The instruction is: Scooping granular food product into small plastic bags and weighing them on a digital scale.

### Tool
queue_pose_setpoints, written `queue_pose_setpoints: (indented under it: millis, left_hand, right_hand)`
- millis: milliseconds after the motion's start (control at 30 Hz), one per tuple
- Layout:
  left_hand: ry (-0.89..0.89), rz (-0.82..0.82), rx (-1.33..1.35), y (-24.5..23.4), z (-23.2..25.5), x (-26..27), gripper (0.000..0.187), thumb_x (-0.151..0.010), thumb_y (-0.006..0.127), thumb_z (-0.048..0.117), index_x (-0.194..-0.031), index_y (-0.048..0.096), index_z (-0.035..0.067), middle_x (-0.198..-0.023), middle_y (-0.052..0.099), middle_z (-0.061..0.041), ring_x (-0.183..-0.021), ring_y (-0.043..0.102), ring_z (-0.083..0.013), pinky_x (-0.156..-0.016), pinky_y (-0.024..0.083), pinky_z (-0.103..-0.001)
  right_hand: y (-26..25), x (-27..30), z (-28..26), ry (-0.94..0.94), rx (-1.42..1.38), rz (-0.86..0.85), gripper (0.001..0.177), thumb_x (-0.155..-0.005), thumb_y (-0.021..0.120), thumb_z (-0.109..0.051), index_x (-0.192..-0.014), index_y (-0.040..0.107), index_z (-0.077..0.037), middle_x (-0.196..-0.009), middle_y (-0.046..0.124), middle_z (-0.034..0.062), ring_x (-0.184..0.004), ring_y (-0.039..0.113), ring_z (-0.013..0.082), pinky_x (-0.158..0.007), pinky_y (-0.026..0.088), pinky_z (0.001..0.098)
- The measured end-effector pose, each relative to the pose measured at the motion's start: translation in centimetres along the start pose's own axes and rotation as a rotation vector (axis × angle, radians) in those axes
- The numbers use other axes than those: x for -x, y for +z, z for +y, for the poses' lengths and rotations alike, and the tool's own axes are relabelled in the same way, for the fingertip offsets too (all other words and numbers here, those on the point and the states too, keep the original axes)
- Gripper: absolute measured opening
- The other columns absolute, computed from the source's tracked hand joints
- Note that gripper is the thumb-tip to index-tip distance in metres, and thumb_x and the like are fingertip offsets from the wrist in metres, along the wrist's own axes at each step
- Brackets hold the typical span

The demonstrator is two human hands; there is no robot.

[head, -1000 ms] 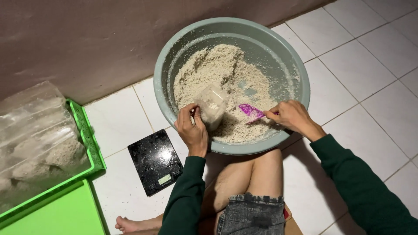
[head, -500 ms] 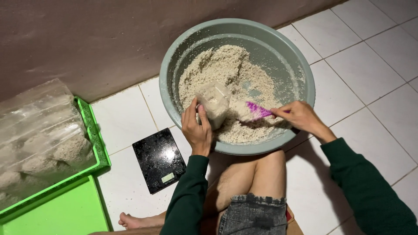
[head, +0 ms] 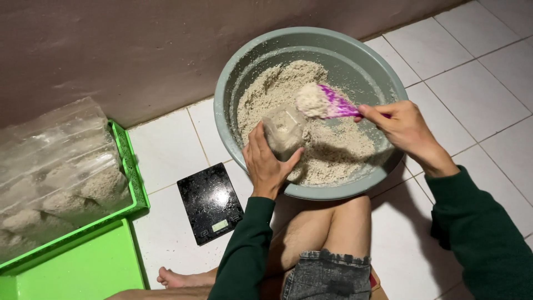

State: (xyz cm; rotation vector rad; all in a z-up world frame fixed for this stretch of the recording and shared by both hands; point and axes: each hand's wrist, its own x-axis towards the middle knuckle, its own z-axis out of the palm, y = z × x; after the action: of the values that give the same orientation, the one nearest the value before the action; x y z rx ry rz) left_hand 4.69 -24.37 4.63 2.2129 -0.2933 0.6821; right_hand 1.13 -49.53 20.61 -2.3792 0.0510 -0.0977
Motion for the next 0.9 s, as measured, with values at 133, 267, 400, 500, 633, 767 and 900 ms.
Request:
queue_pose_setpoints:
  millis: [133,267,400,500,633,767,900]
  left_hand:
    - [-0.075,-0.043,0.155,-0.8,0.3,0.0,0.108,-0.057,0.091,0.029,-0.145,0.033,0.004,-0.130,0.048,-0.016,-0.116,0.058,-0.0368,-0.099,0.040,-0.047]
    - [-0.066,-0.049,0.180,-1.2,0.5,-0.1,0.110,-0.055,0.093,0.018,-0.146,0.033,0.003,-0.129,0.050,-0.019,-0.116,0.058,-0.0381,-0.099,0.040,-0.049]
    - [-0.058,-0.043,0.165,-0.8,0.0,0.0,0.110,-0.055,0.093,0.021,-0.146,0.033,0.005,-0.128,0.050,-0.016,-0.114,0.059,-0.0361,-0.098,0.041,-0.047]
    - [-0.056,-0.035,0.154,-0.6,0.0,0.1,0.110,-0.055,0.093,0.022,-0.146,0.033,0.004,-0.128,0.050,-0.016,-0.114,0.059,-0.0349,-0.097,0.043,-0.047]
    - [-0.069,-0.036,0.186,-1.1,0.6,-0.1,0.107,-0.059,0.093,0.018,-0.146,0.033,0.001,-0.126,0.051,-0.020,-0.113,0.059,-0.0369,-0.097,0.043,-0.049]
    - [-0.053,-0.031,0.158,-0.3,-0.2,0.2,0.110,-0.055,0.093,0.021,-0.146,0.033,0.003,-0.127,0.050,-0.016,-0.113,0.059,-0.0350,-0.097,0.044,-0.048]
    - [-0.042,-0.027,0.167,-0.7,0.0,0.0,0.110,-0.054,0.092,0.021,-0.146,0.034,0.003,-0.127,0.050,-0.016,-0.113,0.059,-0.0353,-0.098,0.043,-0.049]
  right_hand:
    - [1.1,0.2,-2.3,0.073,0.047,0.051,0.018,-0.101,0.064,-0.037,-0.100,0.078,-0.026,-0.063,0.067,0.0022,-0.064,0.046,0.0082,-0.061,0.043,0.0284]
    - [1.6,-0.3,-3.1,-0.008,0.111,0.051,0.017,-0.100,0.065,-0.035,-0.109,0.075,-0.025,-0.082,0.074,0.0019,-0.075,0.058,0.0128,-0.063,0.045,0.0333]
    - [1.8,-0.7,-2.9,-0.140,0.213,0.072,0.017,-0.099,0.065,-0.032,-0.109,0.077,-0.025,-0.073,0.071,0.0080,-0.063,0.061,0.0149,-0.056,0.045,0.0364]
    - [1.3,-0.7,-3.7,-0.268,0.283,0.065,0.019,-0.104,0.062,-0.029,-0.111,0.077,-0.019,-0.063,0.068,0.0050,-0.052,0.051,0.0131,-0.055,0.043,0.0308]
    - [1.4,-1.1,-2.4,-0.364,0.370,0.095,0.016,-0.102,0.064,-0.028,-0.109,0.078,-0.024,-0.058,0.061,0.0036,-0.049,0.053,0.0144,-0.050,0.041,0.0290]
    - [1.8,-1.4,-1.2,-0.563,0.606,0.196,0.019,-0.102,0.065,-0.030,-0.103,0.079,-0.018,-0.050,0.052,-0.0025,-0.045,0.047,0.0132,-0.048,0.041,0.0257]
    - [2.2,-1.0,-1.5,-0.715,0.832,0.280,0.021,-0.102,0.062,-0.035,-0.098,0.078,-0.021,-0.050,0.050,-0.0064,-0.047,0.045,0.0090,-0.049,0.042,0.0195]
